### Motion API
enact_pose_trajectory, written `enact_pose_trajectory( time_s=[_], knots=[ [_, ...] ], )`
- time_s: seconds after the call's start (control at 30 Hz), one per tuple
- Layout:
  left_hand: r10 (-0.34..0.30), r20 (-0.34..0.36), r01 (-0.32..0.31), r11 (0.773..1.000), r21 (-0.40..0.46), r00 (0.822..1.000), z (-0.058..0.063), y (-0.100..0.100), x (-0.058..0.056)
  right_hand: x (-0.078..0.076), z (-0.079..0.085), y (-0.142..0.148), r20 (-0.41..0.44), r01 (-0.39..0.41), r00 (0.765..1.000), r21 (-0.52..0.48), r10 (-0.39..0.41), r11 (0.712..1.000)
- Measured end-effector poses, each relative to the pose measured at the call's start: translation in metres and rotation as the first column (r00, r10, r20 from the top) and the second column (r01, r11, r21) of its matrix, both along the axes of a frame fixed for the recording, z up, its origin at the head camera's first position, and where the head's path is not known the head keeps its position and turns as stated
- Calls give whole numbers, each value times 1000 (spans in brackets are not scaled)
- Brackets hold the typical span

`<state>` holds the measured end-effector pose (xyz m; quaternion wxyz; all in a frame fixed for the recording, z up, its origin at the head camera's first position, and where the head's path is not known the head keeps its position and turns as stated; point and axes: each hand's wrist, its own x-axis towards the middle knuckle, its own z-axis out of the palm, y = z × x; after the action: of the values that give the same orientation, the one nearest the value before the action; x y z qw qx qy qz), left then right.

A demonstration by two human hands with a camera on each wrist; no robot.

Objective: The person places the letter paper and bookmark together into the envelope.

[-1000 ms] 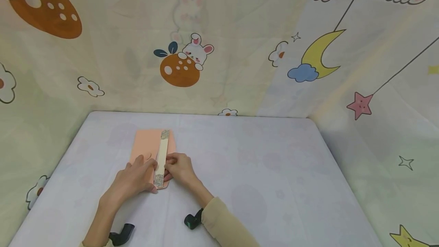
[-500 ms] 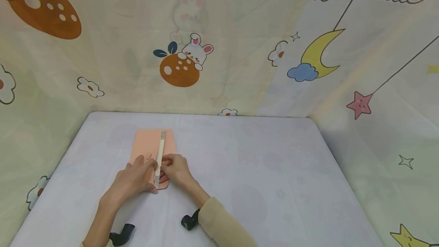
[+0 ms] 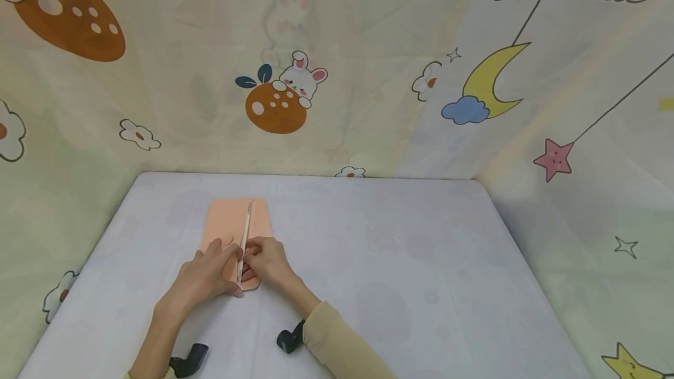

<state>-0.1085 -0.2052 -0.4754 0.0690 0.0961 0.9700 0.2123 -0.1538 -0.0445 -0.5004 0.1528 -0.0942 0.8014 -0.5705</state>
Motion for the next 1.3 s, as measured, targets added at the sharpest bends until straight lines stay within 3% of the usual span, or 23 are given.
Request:
enact_pose_trajectory(
  time_s=[0.9, 0.97, 1.07, 1.17, 1.3],
  knots=[
    [-11, 18, 11, 1000, -6, 1000, 4, 1, 1, 4, 3, 2, 182, -8, 983, -123, 31, 992],
    [-15, 15, 15, 1000, -6, 1000, 4, 2, 2, 4, 3, 3, 138, -19, 990, -100, 32, 995],
    [-19, 16, 19, 1000, -12, 1000, 4, 2, 2, 2, 4, 5, -23, -47, 999, 33, 48, 998],
    [-27, 19, 27, 999, -25, 999, 3, 3, 2, 1, 5, 8, -193, -53, 977, 196, 92, 979],
    [-43, 9, 44, 997, -56, 999, 0, 4, 2, 0, 5, 10, -288, -92, 938, 323, 191, 942]
  ],
)
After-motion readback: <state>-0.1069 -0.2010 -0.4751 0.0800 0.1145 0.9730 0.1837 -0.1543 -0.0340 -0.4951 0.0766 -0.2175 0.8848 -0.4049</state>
